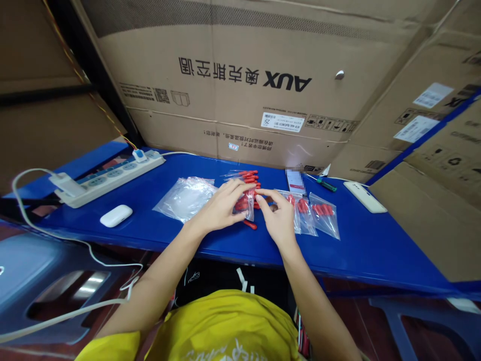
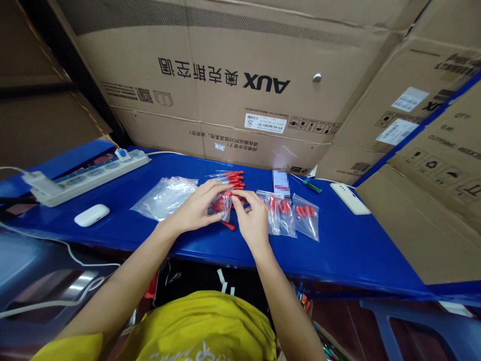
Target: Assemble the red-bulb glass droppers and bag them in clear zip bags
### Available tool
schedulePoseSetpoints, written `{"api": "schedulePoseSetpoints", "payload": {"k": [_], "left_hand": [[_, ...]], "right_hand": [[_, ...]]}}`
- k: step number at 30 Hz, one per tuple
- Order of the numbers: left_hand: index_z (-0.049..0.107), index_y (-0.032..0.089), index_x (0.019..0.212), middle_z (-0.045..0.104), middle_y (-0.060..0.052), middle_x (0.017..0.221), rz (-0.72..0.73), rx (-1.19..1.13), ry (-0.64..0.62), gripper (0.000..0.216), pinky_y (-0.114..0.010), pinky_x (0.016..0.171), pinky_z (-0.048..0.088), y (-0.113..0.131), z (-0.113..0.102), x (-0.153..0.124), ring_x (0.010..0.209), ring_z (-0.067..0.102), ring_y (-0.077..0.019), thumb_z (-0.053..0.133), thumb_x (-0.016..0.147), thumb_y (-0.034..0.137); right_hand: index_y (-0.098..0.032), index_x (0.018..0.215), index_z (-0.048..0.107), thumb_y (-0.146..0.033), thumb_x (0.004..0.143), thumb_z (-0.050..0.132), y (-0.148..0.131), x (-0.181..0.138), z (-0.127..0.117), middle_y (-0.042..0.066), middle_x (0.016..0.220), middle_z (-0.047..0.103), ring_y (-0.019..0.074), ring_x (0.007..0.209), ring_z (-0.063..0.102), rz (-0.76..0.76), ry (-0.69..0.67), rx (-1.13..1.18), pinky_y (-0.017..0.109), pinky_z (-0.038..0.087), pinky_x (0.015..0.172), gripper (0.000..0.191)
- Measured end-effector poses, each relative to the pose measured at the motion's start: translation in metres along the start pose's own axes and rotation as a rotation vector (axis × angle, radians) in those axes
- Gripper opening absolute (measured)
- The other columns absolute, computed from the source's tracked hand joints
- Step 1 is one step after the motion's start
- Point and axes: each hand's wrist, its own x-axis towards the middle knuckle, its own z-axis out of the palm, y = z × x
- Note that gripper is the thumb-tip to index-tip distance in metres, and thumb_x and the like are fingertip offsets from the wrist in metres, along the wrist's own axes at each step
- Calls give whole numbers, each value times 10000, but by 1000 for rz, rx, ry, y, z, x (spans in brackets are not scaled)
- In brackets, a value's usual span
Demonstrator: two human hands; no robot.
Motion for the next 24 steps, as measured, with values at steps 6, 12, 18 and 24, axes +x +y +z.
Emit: {"api": "schedulePoseSetpoints", "payload": {"k": [6,12,18,24], "left_hand": [[454,243,1574,571,-156,1455,-2,13,25,735,-532,1154,468,1,2,1,1361,546,-354,740,897,254],[438,245,1602,563,-155,1462,17,-12,50,696,-533,1159,464,0,2,2,1365,536,-345,698,960,312],[322,281,1694,536,-147,1454,-17,-4,159,803,-558,1156,446,-3,4,2,1328,518,-343,687,994,425],[264,329,1721,499,-136,1524,-67,-175,161,1088,-548,1207,414,4,-1,3,1407,491,-357,860,838,546]], "right_hand": [[-276,1111,828,-312,997,680,-2,0,-3,63,1123,719,191,953,702,-104,-17,-15,277,555,661,190],[-323,1248,799,-303,1026,625,1,-2,0,81,1276,655,224,1103,692,-112,-163,-29,314,605,744,282],[-305,1319,715,-340,945,735,1,-4,6,77,1321,685,217,1080,708,1,-213,105,290,625,745,377],[-240,947,785,-355,930,753,1,-1,1,71,1100,793,239,1008,751,33,-26,190,346,623,808,120]]}}
